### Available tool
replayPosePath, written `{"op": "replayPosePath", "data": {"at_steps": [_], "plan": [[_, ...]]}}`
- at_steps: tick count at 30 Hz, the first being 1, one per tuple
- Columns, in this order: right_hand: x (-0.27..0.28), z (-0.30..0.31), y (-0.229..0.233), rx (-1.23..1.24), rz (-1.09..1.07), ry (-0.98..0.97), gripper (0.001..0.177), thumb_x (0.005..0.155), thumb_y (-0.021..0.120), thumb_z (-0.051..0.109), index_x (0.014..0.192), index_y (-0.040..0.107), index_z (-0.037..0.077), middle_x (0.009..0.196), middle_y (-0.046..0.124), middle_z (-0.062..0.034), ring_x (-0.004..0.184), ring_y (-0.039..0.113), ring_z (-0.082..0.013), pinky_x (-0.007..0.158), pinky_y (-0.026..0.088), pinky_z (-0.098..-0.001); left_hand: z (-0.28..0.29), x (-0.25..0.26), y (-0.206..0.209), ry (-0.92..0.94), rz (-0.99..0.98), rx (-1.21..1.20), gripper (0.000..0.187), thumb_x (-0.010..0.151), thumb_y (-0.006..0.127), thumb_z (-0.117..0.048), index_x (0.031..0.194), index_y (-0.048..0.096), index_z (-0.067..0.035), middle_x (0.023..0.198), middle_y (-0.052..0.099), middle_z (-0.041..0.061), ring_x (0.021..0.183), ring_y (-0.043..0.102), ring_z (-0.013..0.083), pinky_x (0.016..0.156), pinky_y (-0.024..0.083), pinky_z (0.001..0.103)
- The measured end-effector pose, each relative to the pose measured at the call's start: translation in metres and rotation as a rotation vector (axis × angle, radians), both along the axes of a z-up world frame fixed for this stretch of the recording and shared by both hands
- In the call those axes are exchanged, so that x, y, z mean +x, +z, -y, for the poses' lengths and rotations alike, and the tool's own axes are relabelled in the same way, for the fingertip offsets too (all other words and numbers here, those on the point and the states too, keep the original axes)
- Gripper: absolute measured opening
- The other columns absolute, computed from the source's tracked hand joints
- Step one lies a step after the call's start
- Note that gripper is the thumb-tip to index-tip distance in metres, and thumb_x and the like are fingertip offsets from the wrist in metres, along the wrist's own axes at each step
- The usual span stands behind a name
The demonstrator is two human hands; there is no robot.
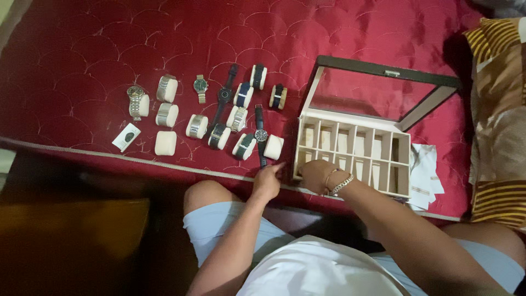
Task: The person removes the internal grid divider from a watch box, takes out a stained paper lining from the bottom, and wipes the interior of the box with a white cloth.
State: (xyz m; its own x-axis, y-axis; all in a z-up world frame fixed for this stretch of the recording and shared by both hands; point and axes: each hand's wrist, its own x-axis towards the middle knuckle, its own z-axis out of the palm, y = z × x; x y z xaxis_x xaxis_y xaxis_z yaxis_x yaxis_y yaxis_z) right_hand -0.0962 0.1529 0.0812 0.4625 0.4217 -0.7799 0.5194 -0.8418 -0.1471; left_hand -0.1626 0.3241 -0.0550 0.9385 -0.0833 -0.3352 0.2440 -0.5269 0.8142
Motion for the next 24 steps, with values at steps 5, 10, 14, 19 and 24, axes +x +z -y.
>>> {"op": "replayPosePath", "data": {"at_steps": [5,10,14,19,24], "plan": [[-0.012,-0.001,0.017,0.134,0.155,-0.076,0.028,0.087,0.064,0.020,0.112,0.076,0.013,0.105,0.074,-0.0188,0.099,0.071,-0.0388,0.087,0.057,-0.0487,0.008,0.013,-0.014,0.082,0.184,-0.024,0.046,0.090,0.051,-0.005,0.132,0.070,-0.013,0.128,0.072,0.019,0.120,0.068,0.0318,0.105,0.052,0.039],[-0.024,-0.012,0.037,0.001,0.105,-0.003,0.020,0.083,0.070,0.015,0.101,0.079,0.010,0.102,0.076,-0.0170,0.097,0.075,-0.0335,0.082,0.060,-0.0456,0.038,0.005,0.023,0.325,0.129,-0.429,0.068,0.104,0.038,-0.058,0.149,0.050,-0.008,0.153,0.052,0.016,0.142,0.048,0.0287,0.118,0.036,0.041],[-0.025,-0.013,0.042,0.019,0.196,-0.019,0.017,0.075,0.076,0.012,0.091,0.079,0.013,0.096,0.076,-0.0150,0.093,0.075,-0.0323,0.080,0.061,-0.0447,0.057,-0.019,0.032,0.436,0.008,-0.930,0.091,0.094,0.018,-0.075,0.160,0.034,-0.015,0.169,0.028,0.008,0.156,0.022,0.0230,0.124,0.014,0.041],[-0.029,-0.009,0.005,0.194,0.479,-0.063,0.013,0.080,0.072,0.020,0.087,0.080,0.013,0.091,0.076,-0.0146,0.086,0.075,-0.0328,0.075,0.061,-0.0465,0.069,-0.003,0.002,0.340,0.330,-0.894,0.104,0.094,0.011,-0.080,0.160,0.036,-0.002,0.171,0.028,0.015,0.159,0.023,0.0297,0.128,0.015,0.045],[-0.018,0.004,-0.007,0.266,0.452,-0.112,0.015,0.075,0.072,0.024,0.085,0.081,0.017,0.090,0.076,-0.0122,0.088,0.074,-0.0332,0.077,0.060,-0.0471,0.069,0.016,-0.011,0.259,0.556,-0.503,0.103,0.100,0.000,-0.077,0.156,0.042,-0.001,0.165,0.040,0.018,0.155,0.035,0.0346,0.128,0.022,0.045]]}}
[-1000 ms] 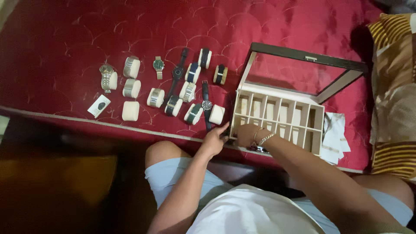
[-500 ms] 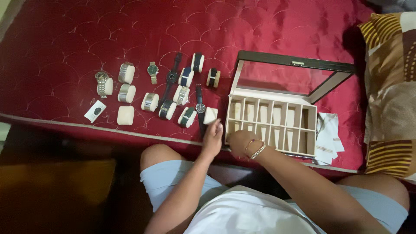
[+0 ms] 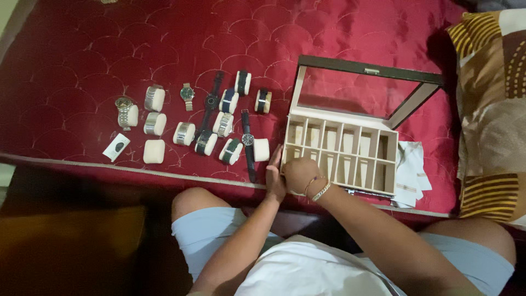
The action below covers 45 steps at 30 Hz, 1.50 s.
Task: The person removes the internal grid divider from a watch box, takes out a stained paper lining from the bottom, and wipes the interior of the box with a white cloth.
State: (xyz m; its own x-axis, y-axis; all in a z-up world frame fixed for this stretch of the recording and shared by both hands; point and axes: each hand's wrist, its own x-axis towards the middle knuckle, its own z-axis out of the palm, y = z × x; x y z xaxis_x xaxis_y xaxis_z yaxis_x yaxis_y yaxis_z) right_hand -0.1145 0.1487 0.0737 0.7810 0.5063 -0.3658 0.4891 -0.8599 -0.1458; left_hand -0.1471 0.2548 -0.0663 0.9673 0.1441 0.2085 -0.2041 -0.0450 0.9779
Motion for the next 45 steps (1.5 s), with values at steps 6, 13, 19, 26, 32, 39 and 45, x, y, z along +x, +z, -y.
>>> {"op": "replayPosePath", "data": {"at_steps": [6,13,19,26,32,39,45], "plan": [[0.013,0.009,0.028,-0.082,-0.166,-0.080,0.024,0.067,0.079,0.026,0.091,0.078,0.021,0.091,0.074,-0.0132,0.087,0.073,-0.0329,0.077,0.060,-0.0472,0.014,0.009,0.013,0.135,0.110,0.140,0.103,0.102,0.002,-0.077,0.149,0.054,-0.002,0.154,0.056,0.020,0.150,0.046,0.0409,0.127,0.032,0.049],[-0.007,0.011,0.061,-0.046,-0.033,-0.137,0.024,0.084,0.074,0.045,0.096,0.079,0.024,0.091,0.076,-0.0087,0.088,0.074,-0.0291,0.076,0.060,-0.0456,0.010,0.003,0.018,0.090,-0.010,0.331,0.097,0.103,-0.003,-0.070,0.151,0.049,-0.003,0.154,0.051,0.022,0.146,0.043,0.0440,0.120,0.028,0.052],[-0.025,0.048,0.074,0.396,0.151,-0.178,0.044,0.073,0.082,0.047,0.103,0.076,0.015,0.095,0.073,-0.0120,0.082,0.071,-0.0349,0.070,0.057,-0.0478,0.007,0.006,0.009,0.057,0.026,0.314,0.107,0.095,-0.002,-0.079,0.153,0.048,-0.003,0.156,0.051,0.021,0.147,0.044,0.0391,0.123,0.031,0.047],[-0.030,0.085,0.070,0.595,0.315,-0.078,0.031,0.079,0.078,0.037,0.097,0.075,0.011,0.099,0.073,-0.0085,0.088,0.070,-0.0342,0.081,0.056,-0.0466,-0.005,0.007,-0.007,-0.139,-0.055,-0.142,0.111,0.093,0.002,-0.082,0.155,0.042,0.000,0.165,0.037,0.019,0.155,0.032,0.0323,0.128,0.019,0.044],[0.013,0.074,0.053,0.477,0.013,-0.395,0.024,0.102,0.065,0.037,0.107,0.077,0.016,0.106,0.073,-0.0110,0.095,0.070,-0.0336,0.087,0.054,-0.0461,-0.022,-0.002,0.000,-0.183,-0.082,-0.088,0.106,0.098,0.001,-0.078,0.149,0.051,0.001,0.161,0.043,0.018,0.154,0.035,0.0305,0.129,0.019,0.042],[0.047,0.084,0.034,0.256,0.205,-0.136,0.030,0.087,0.072,0.037,0.107,0.075,0.015,0.095,0.074,-0.0107,0.098,0.068,-0.0317,0.090,0.054,-0.0461,-0.026,0.000,0.003,-0.186,-0.134,-0.040,0.101,0.099,0.003,-0.075,0.145,0.055,-0.001,0.153,0.054,0.018,0.148,0.043,0.0305,0.126,0.024,0.043],[0.053,0.081,0.021,-0.094,0.056,-0.154,0.022,0.100,0.058,0.036,0.109,0.075,0.024,0.092,0.075,-0.0063,0.087,0.073,-0.0267,0.083,0.055,-0.0465,-0.024,0.010,0.020,-0.182,-0.084,0.048,0.087,0.105,0.016,-0.068,0.144,0.051,0.001,0.155,0.049,0.018,0.148,0.040,0.0318,0.125,0.024,0.042]]}}
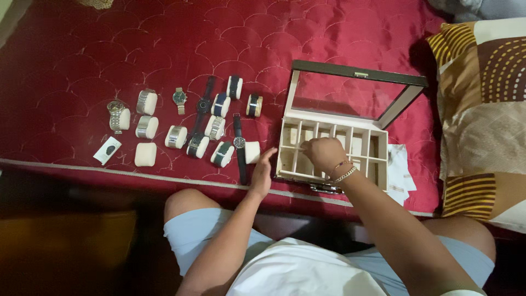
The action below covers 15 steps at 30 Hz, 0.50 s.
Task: The person removes the internal grid divider from a watch box, takes out a stained paper lining from the bottom, and wipes the interior of the box with a white cloth.
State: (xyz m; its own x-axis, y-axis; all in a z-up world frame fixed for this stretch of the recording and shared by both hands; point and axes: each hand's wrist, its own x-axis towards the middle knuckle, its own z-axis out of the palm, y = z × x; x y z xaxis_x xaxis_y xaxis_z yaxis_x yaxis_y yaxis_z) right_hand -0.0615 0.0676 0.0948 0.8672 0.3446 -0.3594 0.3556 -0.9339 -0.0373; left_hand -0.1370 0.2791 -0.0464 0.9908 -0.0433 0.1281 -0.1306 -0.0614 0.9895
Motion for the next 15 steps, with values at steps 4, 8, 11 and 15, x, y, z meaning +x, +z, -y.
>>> {"op": "replayPosePath", "data": {"at_steps": [4,8,11,15], "plan": [[-0.003,0.006,0.003,0.008,0.156,0.101,0.025,0.099,0.056,0.040,0.108,0.075,0.024,0.089,0.075,-0.0057,0.083,0.073,-0.0282,0.066,0.057,-0.0450,0.007,0.018,0.031,0.106,0.069,0.240,0.068,0.095,0.064,-0.049,0.138,0.054,0.003,0.144,0.054,0.023,0.135,0.050,0.0358,0.111,0.037,0.043],[-0.008,0.008,0.005,0.085,0.277,0.130,0.024,0.096,0.057,0.036,0.106,0.076,0.026,0.083,0.074,-0.0061,0.078,0.072,-0.0289,0.061,0.056,-0.0454,0.016,0.034,0.039,0.203,0.088,0.213,0.039,0.096,0.072,-0.033,0.119,0.064,-0.003,0.127,0.069,0.016,0.121,0.067,0.0301,0.107,0.051,0.039],[-0.012,0.007,0.009,0.039,0.297,0.173,0.022,0.097,0.057,0.032,0.106,0.076,0.024,0.083,0.075,-0.0050,0.079,0.072,-0.0273,0.064,0.056,-0.0442,0.015,0.034,0.037,0.207,-0.039,0.190,0.032,0.095,0.072,-0.029,0.113,0.065,-0.004,0.112,0.072,0.015,0.106,0.070,0.0291,0.095,0.053,0.037],[-0.016,0.007,0.015,0.017,0.304,0.188,0.022,0.097,0.057,0.028,0.108,0.075,0.023,0.082,0.074,-0.0050,0.078,0.072,-0.0267,0.063,0.057,-0.0429,0.012,0.037,0.029,0.246,-0.131,0.203,0.025,0.095,0.071,-0.027,0.108,0.069,-0.005,0.103,0.075,0.014,0.096,0.072,0.0278,0.088,0.055,0.037]]}}
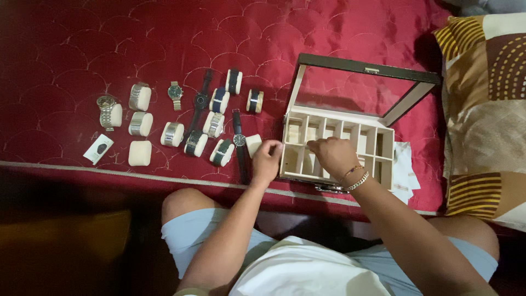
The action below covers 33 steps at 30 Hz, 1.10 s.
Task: The person removes the internal grid divider from a watch box, takes out a stained paper lining from the bottom, and wipes the interior of the box with a white cloth.
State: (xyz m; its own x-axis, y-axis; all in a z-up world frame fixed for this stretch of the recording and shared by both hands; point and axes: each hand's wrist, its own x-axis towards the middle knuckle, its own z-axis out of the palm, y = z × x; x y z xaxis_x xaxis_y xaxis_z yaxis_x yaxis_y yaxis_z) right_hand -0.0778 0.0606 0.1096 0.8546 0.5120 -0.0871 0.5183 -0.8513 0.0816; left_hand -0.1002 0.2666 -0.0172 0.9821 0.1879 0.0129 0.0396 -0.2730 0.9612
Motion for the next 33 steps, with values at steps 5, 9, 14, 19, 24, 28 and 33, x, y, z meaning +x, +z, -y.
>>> {"op": "replayPosePath", "data": {"at_steps": [5,9,14,19,24,28,33], "plan": [[-0.005,0.005,0.011,0.120,0.061,0.032,0.025,0.091,0.058,0.017,0.110,0.075,0.018,0.087,0.075,-0.0036,0.079,0.072,-0.0265,0.066,0.057,-0.0419,-0.007,-0.001,0.000,-0.056,0.075,0.017,0.021,0.095,0.070,-0.025,0.105,0.073,-0.006,0.097,0.077,0.012,0.092,0.075,0.0253,0.083,0.056,0.036],[-0.006,0.006,0.017,0.093,0.037,-0.040,0.027,0.092,0.057,0.016,0.112,0.075,0.021,0.090,0.075,-0.0037,0.081,0.072,-0.0256,0.067,0.057,-0.0419,-0.001,-0.002,0.014,-0.066,0.031,0.019,0.023,0.100,0.068,-0.026,0.110,0.070,-0.006,0.099,0.075,0.013,0.094,0.072,0.0257,0.082,0.055,0.036],[-0.006,0.007,0.017,0.057,0.025,-0.015,0.027,0.095,0.057,0.021,0.116,0.073,0.022,0.084,0.073,-0.0032,0.081,0.071,-0.0246,0.067,0.056,-0.0425,-0.005,0.003,0.007,-0.108,-0.029,0.044,0.021,0.097,0.067,-0.025,0.106,0.070,-0.006,0.096,0.076,0.012,0.089,0.074,0.0247,0.079,0.056,0.037],[-0.013,0.013,0.023,0.126,0.077,-0.011,0.026,0.093,0.058,0.020,0.113,0.074,0.022,0.086,0.073,-0.0018,0.081,0.071,-0.0238,0.067,0.056,-0.0413,-0.001,-0.002,0.003,-0.029,0.257,0.103,0.023,0.101,0.067,-0.025,0.106,0.065,-0.002,0.098,0.069,0.015,0.088,0.069,0.0251,0.079,0.055,0.036],[-0.021,0.014,0.044,0.238,0.083,-0.032,0.021,0.094,0.060,0.020,0.108,0.074,0.019,0.089,0.073,-0.0007,0.081,0.070,-0.0236,0.066,0.055,-0.0420,0.004,-0.010,0.019,-0.147,-0.108,-0.238,0.038,0.104,0.059,-0.035,0.126,0.061,-0.003,0.096,0.068,0.008,0.081,0.064,0.0163,0.073,0.052,0.033],[-0.028,0.019,0.052,0.330,0.189,-0.002,0.021,0.089,0.063,0.018,0.106,0.074,0.016,0.095,0.075,0.0002,0.080,0.070,-0.0230,0.068,0.056,-0.0416,0.000,-0.009,0.034,-0.211,-0.170,-0.584,0.053,0.107,0.058,-0.040,0.138,0.053,0.002,0.106,0.067,0.007,0.092,0.061,0.0156,0.083,0.052,0.032],[-0.029,0.024,0.050,0.335,0.157,-0.046,0.020,0.089,0.064,0.019,0.107,0.075,0.017,0.090,0.073,-0.0011,0.080,0.070,-0.0232,0.068,0.056,-0.0414,0.012,0.015,0.083,-0.280,-0.297,-0.518,0.055,0.099,0.067,-0.033,0.142,0.048,-0.003,0.117,0.068,0.006,0.106,0.067,0.0150,0.097,0.053,0.033]]}}
